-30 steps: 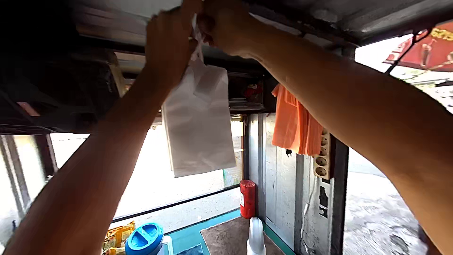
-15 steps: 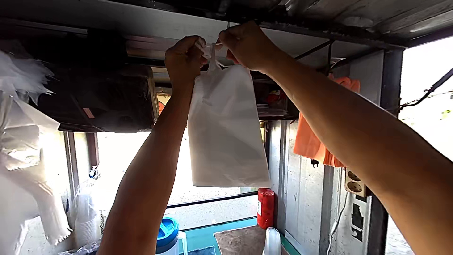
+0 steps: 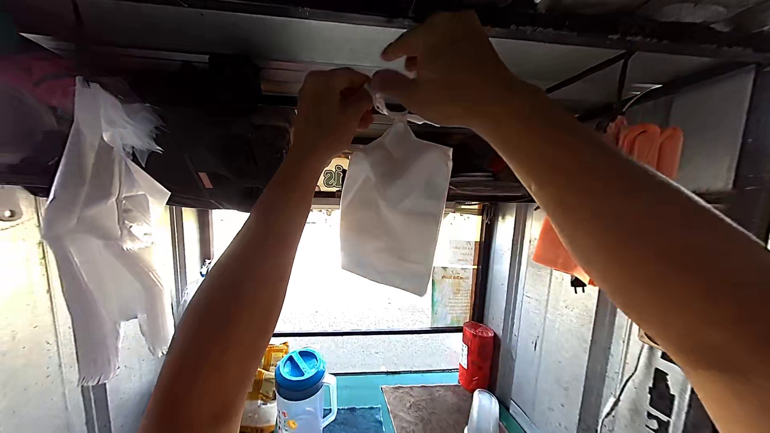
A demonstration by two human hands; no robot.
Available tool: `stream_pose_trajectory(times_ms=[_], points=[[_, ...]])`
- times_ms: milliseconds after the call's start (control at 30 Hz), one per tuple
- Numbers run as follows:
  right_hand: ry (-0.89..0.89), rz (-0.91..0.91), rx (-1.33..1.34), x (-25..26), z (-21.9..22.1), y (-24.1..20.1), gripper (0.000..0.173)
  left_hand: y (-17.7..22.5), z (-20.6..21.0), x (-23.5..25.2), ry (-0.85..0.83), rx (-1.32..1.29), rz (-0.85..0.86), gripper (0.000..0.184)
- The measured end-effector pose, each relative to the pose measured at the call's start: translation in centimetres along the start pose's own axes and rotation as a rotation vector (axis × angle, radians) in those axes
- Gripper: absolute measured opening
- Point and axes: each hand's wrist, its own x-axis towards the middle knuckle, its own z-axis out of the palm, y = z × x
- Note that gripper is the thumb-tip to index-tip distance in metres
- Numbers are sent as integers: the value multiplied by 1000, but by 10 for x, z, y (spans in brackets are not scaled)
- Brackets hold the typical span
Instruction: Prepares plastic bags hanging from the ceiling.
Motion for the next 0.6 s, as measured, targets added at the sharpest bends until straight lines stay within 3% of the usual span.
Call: stream_pose_trajectory(times_ms=[67, 200, 267, 333, 433, 500, 600], points=[[-23, -41, 144, -2, -2, -4, 33, 14, 0, 10, -34, 31, 21, 17], [-120, 117, 644, -6, 0, 12, 25, 25, 3, 19, -28, -90, 40, 12], [-23, 167, 778, -11, 9, 24, 21, 27, 7, 22, -61, -232, 22, 10], [49, 206, 874, -18, 14, 32, 20, 21, 11, 26, -85, -398, -49, 20], [179, 264, 1037, -31, 17, 38, 18, 16, 30, 32, -81, -476, -290, 27], [287, 265, 1077, -38, 19, 39, 16, 21, 46, 33, -191, -503, -411, 41], [422, 227, 957, -43, 23, 44, 14, 17, 70, 37, -295, -609, -267, 23]])
